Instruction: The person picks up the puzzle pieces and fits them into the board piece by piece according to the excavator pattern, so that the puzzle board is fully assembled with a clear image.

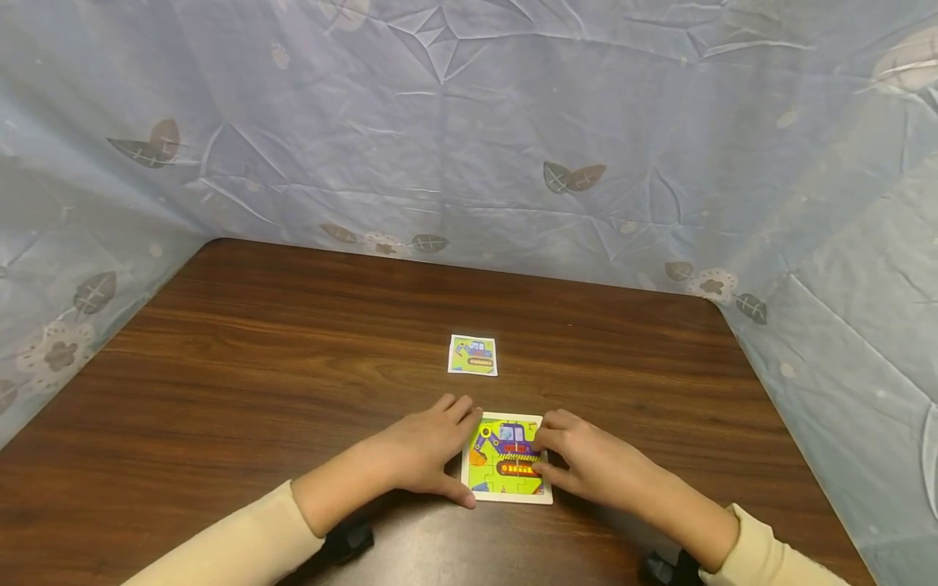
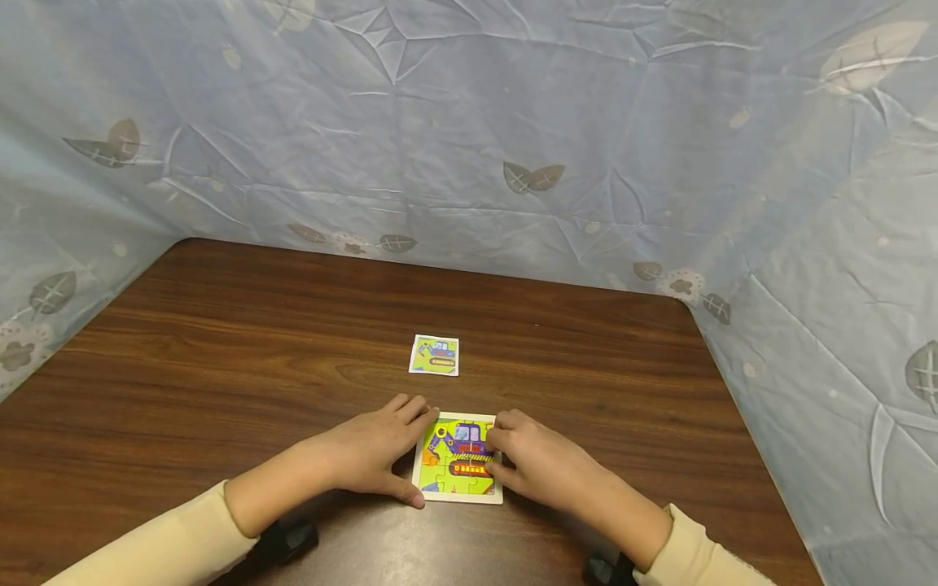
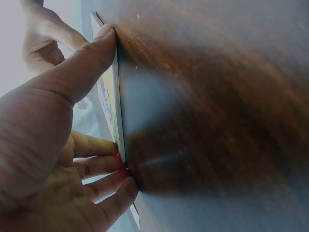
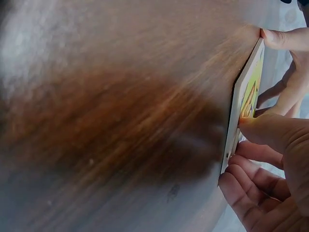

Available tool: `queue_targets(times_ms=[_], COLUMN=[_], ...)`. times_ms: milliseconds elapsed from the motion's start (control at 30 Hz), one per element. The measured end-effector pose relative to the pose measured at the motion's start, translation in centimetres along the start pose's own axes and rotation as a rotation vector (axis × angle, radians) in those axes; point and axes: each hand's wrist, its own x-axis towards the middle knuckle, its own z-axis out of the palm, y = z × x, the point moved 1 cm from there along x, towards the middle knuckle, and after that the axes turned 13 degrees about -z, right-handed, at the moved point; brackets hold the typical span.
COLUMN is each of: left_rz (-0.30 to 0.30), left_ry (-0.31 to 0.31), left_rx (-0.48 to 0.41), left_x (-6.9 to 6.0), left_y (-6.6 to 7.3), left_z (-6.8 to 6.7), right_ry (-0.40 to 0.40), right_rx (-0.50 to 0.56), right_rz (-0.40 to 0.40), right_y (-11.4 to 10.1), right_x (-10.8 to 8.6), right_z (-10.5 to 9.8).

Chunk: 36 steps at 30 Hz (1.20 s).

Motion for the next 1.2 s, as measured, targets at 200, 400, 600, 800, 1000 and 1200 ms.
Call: queue_targets(times_ms=[200,400,600,800,1000,1200], left_rz=[0.006,0.011,0.016,0.017,0.011,0.009], left_ry=[0.006,0.013,0.017,0.018,0.010,0.008], left_rx=[-0.002,0.002,-0.003,-0.008,-0.018,-0.017], left_x=[0.03,0.07,0.06,0.00,0.05,0.07], left_y=[-0.03,-0.10,-0.15,-0.12,-0.15,-0.15], left_z=[0.10,0.18,0.19,0.22,0.24,0.26], right_ry=[0.014,0.016,-0.007,-0.028,-0.033,-0.039], right_rx=[-0.021,-0.080,-0.062,-0.060,0.055,0.096], right_rz=[-0.052,-0.087,-0.055,-0.053,0.008,-0.045], right_y=[0.07,-0.04,-0.23,-0.24,0.01,0.41], right_x=[0.02,0.08,0.33,0.63,0.62,0.46], right_z=[0.10,0.13,0.02,-0.11,-0.17,-0.18])
